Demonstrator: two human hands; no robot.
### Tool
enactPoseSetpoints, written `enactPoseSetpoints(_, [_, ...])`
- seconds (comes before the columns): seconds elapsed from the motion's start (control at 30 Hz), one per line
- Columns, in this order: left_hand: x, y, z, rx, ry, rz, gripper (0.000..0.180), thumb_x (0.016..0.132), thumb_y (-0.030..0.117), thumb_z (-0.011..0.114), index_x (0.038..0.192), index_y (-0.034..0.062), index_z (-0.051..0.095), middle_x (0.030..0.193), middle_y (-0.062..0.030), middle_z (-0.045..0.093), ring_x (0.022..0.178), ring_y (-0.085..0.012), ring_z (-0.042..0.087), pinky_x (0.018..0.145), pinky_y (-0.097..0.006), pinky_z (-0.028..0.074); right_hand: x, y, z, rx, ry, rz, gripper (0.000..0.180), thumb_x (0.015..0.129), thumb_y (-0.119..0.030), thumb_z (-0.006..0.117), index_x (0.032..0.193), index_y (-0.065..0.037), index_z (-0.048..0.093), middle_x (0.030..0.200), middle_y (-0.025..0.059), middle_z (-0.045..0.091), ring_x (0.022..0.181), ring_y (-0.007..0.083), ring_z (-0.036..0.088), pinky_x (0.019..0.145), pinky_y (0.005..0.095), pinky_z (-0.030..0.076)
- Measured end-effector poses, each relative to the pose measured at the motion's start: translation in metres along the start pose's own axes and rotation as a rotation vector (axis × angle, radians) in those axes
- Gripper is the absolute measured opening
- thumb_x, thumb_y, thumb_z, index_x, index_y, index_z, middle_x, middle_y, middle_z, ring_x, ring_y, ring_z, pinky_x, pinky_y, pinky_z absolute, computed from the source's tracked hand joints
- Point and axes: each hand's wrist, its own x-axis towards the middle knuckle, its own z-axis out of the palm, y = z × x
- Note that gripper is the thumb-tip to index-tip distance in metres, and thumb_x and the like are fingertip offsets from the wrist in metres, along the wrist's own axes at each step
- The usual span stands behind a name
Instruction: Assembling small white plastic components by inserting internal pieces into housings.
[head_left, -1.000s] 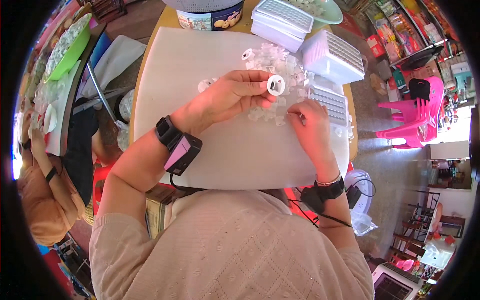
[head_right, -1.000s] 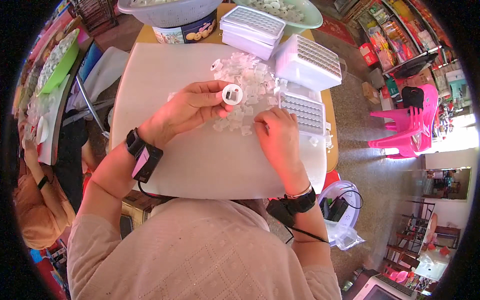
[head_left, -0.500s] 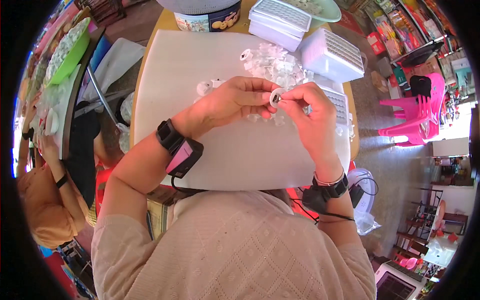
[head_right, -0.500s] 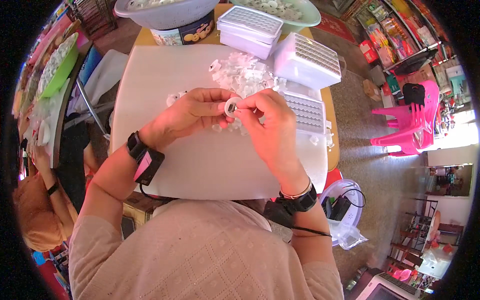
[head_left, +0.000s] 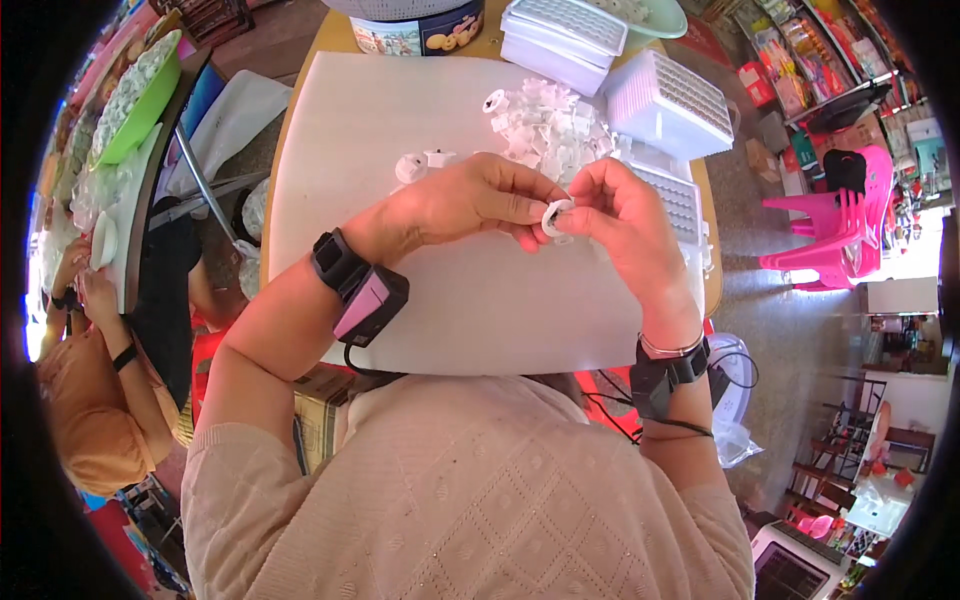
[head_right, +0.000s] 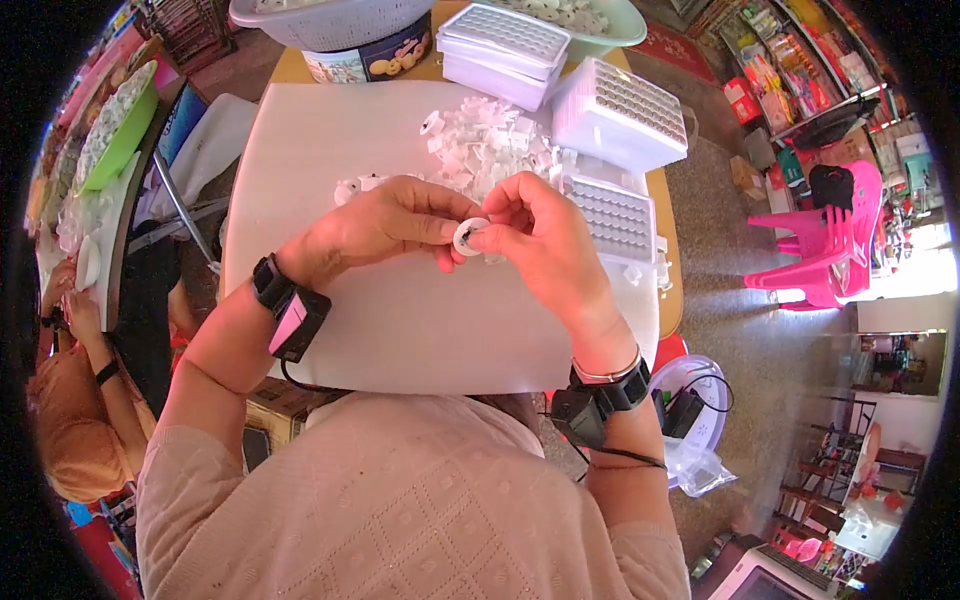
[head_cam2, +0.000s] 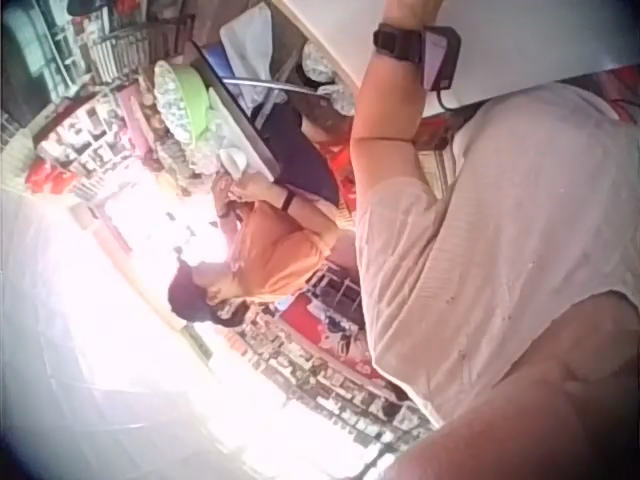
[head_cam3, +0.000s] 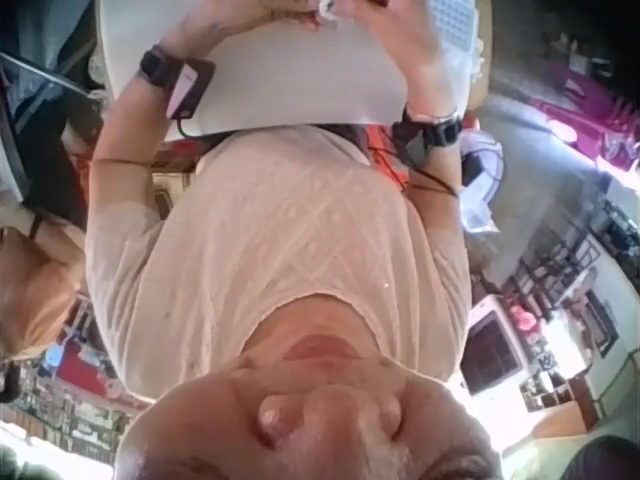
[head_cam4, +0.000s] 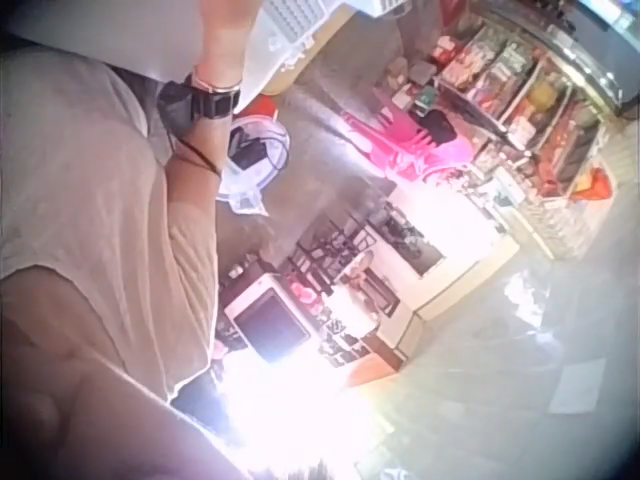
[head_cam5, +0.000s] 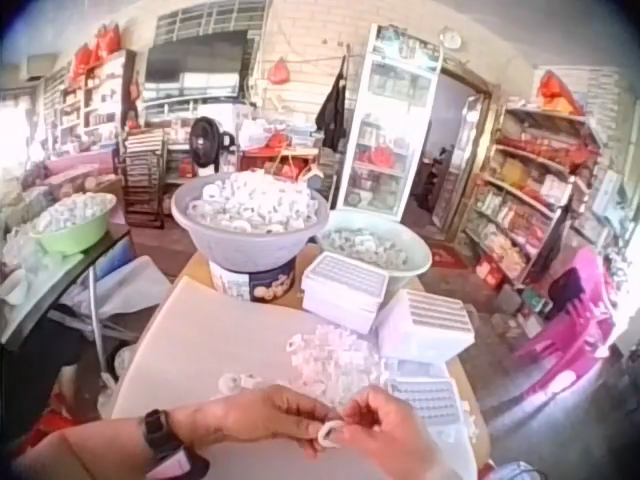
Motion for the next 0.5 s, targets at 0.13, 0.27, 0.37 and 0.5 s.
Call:
enactPoseSetpoints(0.13, [0.005, -0.005, -0.002, -0.046, -0.029, -0.002, 0.034, 0.094, 0.013, 0.056, 0.123, -0.0054, 0.054, 0.101, -0.0095, 0.063, 0.086, -0.0158, 0.063, 0.079, -0.030, 0.052, 0.001, 0.005, -0.005, 0.063, -0.034, 0.037, 0.018, 0.079, -0.009, 0.070, 0.090, -0.003, 0.057, 0.080, -0.0020, 0.057, 0.072, 0.0058, 0.051, 0.066, 0.0218, 0.043])
enactPoseSetpoints(0.27, [0.003, -0.003, 0.001, -0.177, 0.003, 0.103, 0.035, 0.094, 0.013, 0.056, 0.122, -0.0063, 0.053, 0.102, -0.0090, 0.062, 0.085, -0.0153, 0.061, 0.079, -0.029, 0.052, 0.005, 0.005, -0.027, 0.075, 0.185, -0.060, 0.014, 0.083, -0.009, 0.066, 0.093, -0.002, 0.060, 0.081, -0.0023, 0.058, 0.072, 0.0054, 0.051, 0.066, 0.0216, 0.042])
enactPoseSetpoints(0.37, [0.004, -0.001, -0.003, -0.203, 0.039, 0.156, 0.036, 0.093, 0.013, 0.057, 0.123, -0.0062, 0.052, 0.103, -0.0088, 0.062, 0.085, -0.0150, 0.061, 0.078, -0.029, 0.052, 0.004, 0.020, -0.054, -0.189, 0.316, -0.048, 0.009, 0.086, -0.008, 0.063, 0.091, 0.000, 0.062, 0.080, -0.0035, 0.058, 0.072, 0.0046, 0.052, 0.066, 0.0223, 0.043])
enactPoseSetpoints(0.5, [0.007, -0.001, -0.005, -0.194, 0.073, 0.142, 0.036, 0.092, 0.012, 0.058, 0.123, -0.0058, 0.052, 0.103, -0.0085, 0.062, 0.084, -0.0144, 0.060, 0.077, -0.029, 0.052, -0.001, 0.048, -0.056, -0.598, 0.385, -0.127, 0.007, 0.082, -0.005, 0.065, 0.088, -0.003, 0.066, 0.082, 0.0051, 0.064, 0.070, 0.0137, 0.059, 0.060, 0.0266, 0.045])
